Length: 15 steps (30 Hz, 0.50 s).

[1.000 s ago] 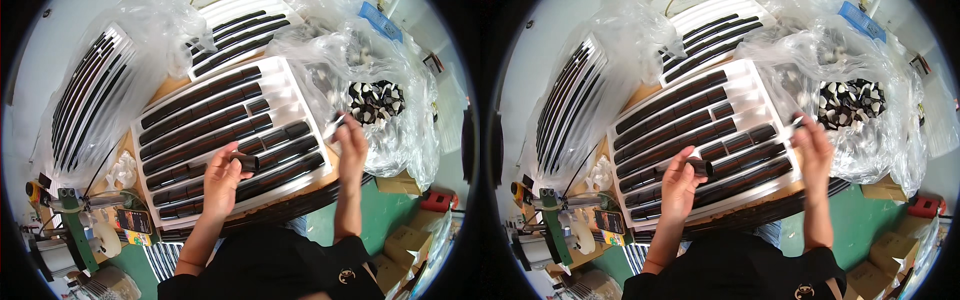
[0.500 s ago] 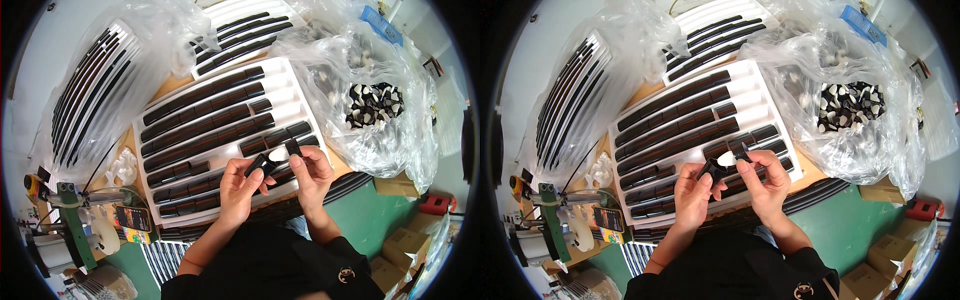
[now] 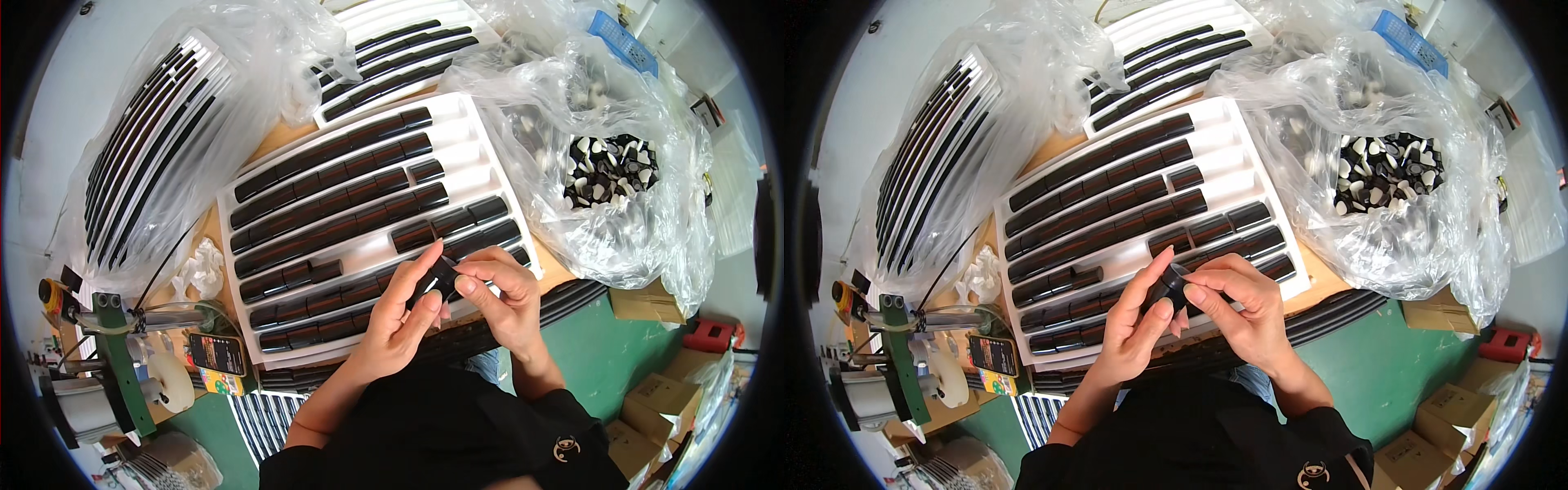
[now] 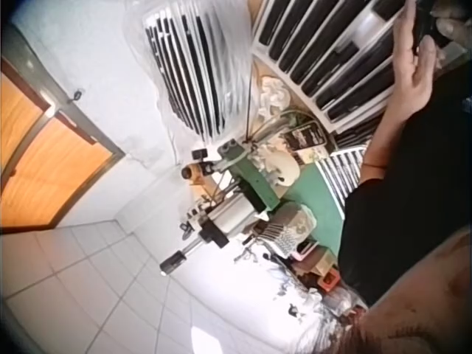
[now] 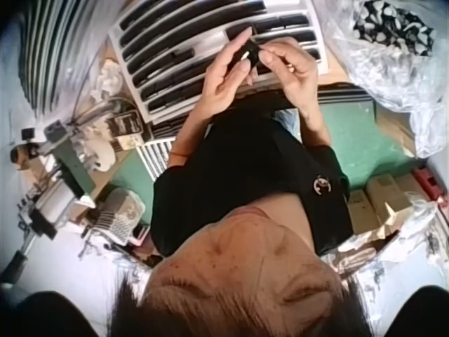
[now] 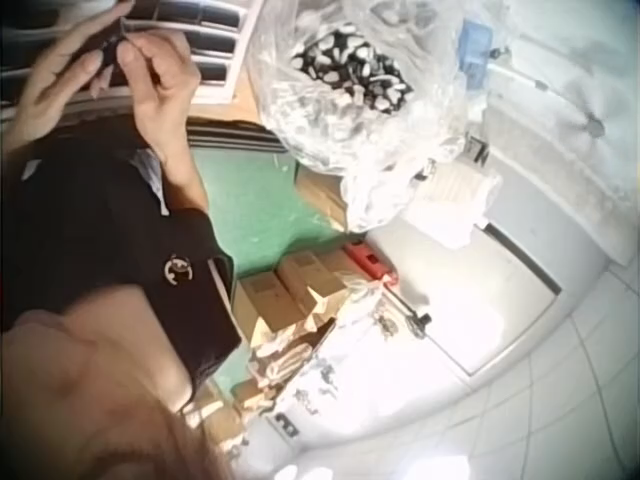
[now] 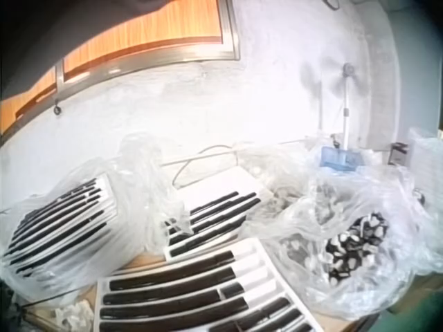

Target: The recorder is manually attaching white plastic end caps to black rectangular profiles and organizing them into a foam tray at a workshop table.

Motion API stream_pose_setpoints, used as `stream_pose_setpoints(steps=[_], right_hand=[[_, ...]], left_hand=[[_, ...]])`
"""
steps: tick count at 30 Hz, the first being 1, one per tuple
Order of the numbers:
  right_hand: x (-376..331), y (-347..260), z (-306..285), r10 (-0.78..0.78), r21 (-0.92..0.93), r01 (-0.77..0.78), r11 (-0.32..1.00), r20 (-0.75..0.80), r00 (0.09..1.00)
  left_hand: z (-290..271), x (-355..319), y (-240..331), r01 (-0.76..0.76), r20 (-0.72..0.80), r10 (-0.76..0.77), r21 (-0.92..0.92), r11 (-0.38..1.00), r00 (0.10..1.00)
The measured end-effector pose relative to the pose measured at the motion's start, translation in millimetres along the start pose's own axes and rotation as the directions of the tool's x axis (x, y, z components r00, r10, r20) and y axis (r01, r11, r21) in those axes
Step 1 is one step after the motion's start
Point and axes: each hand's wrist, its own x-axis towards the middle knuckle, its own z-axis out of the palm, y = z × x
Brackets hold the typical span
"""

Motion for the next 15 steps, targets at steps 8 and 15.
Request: stream_pose_setpoints(steps=[8, 15], right_hand=[[6.1, 7.5, -8.6, -0.151, -0.262, 0.212, 0.942, 0.233, 0.961], [0.5, 7.8, 5.8, -0.289, -0.346, 0.379, 0.858, 0.285, 0.914]], left_hand=[[-4.0, -3.8, -1.6, 0.008, -0.034, -0.007, 0.037, 0.999, 0.999], [0.3, -0.4, 3.4, -0.024, -0.120, 0.012, -0.105, 0.994, 0.993]])
